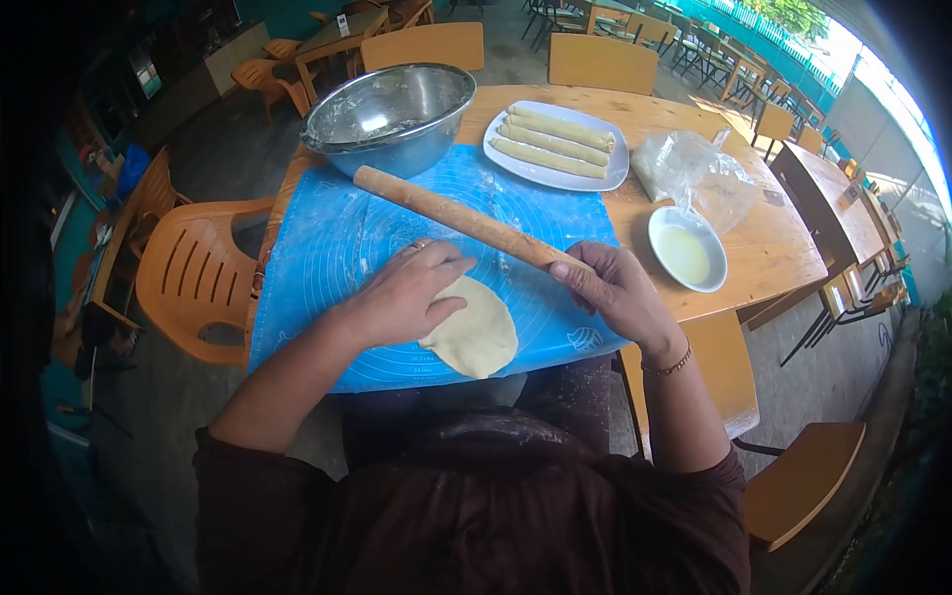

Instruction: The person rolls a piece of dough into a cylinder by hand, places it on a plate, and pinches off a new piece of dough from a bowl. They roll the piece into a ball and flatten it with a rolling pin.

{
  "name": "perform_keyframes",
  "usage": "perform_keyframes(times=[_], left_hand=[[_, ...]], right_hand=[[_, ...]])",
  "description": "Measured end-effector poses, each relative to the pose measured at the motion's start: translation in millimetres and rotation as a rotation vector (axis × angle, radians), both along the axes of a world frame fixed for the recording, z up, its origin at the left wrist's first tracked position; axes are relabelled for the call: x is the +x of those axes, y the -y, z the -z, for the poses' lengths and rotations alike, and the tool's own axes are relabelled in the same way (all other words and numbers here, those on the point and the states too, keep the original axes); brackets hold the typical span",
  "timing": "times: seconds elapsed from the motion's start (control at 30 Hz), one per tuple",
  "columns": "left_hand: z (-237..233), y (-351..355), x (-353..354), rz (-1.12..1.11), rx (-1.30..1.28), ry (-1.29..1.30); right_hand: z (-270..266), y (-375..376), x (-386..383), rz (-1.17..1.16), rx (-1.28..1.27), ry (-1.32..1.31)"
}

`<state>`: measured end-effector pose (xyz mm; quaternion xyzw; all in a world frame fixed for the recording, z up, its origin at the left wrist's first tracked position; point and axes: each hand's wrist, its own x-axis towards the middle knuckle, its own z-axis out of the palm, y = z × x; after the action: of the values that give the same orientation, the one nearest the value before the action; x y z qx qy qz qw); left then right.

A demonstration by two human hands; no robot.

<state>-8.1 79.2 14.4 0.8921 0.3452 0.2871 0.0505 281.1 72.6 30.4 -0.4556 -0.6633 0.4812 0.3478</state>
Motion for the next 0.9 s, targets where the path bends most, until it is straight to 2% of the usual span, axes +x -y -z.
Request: perform_keyframes(times=[0.07, 0.13, 0.17, 0.23, 0.27, 0.33, 0.37, 0.43, 0.5, 0.57, 0.6, 0.67, 0.7, 0.77, 0.8, 0.87, 0.9], left_hand=[[-7, -8, 4, -0.031, -0.027, -0.098], [-32, -8, 8, -0.089, -0.464, -0.356], [-29, -10, 8, -0.090, -0.466, -0.357], [-19, -17, 4, -0.027, -0.423, -0.192], [-19, -20, 2, -0.030, -0.420, -0.194], [-18, -28, 0, -0.098, -0.581, 0.085], [-17, -33, -4, -0.101, -0.580, 0.082], [-12, -43, -14, -0.253, -0.612, 0.113], [-3, -46, -25, -0.261, -0.555, 0.134], [5, -45, -37, -0.423, -0.357, 0.090], [3, -40, -45, -0.427, -0.357, 0.091], [-8, -27, -60, -0.683, -0.250, 0.128], [-11, -18, -66, -0.688, -0.252, 0.126], [-19, -1, -75, -0.803, -0.079, 0.287], [-23, 4, -75, -0.811, -0.080, 0.285], [-30, 15, -69, -0.553, 0.095, 0.221], [-31, 18, -63, -0.561, 0.093, 0.222]], right_hand=[[-2, 5, 0, -0.002, 0.023, -0.012], [-2, 9, 3, 0.004, 0.018, -0.018], [-2, 10, 4, 0.003, 0.016, -0.022], [-2, 12, 7, 0.003, 0.013, -0.035], [-2, 12, 8, 0.005, 0.011, -0.046], [-4, 13, 9, 0.007, 0.015, -0.053], [-4, 13, 10, 0.011, 0.019, -0.057], [-5, 11, 8, 0.006, 0.050, -0.038], [-6, 8, 5, -0.003, 0.087, -0.018], [-4, 4, 3, 0.024, 0.170, 0.107], [-3, 1, 3, 0.020, 0.170, 0.106], [-2, -7, 4, 0.023, 0.236, 0.187], [-5, -10, 4, 0.018, 0.234, 0.184], [-14, -16, 2, -0.031, 0.258, 0.293], [-14, -21, 0, -0.039, 0.257, 0.291], [-12, -32, -5, -0.177, 0.328, 0.249], [-11, -37, -10, -0.185, 0.327, 0.250]])
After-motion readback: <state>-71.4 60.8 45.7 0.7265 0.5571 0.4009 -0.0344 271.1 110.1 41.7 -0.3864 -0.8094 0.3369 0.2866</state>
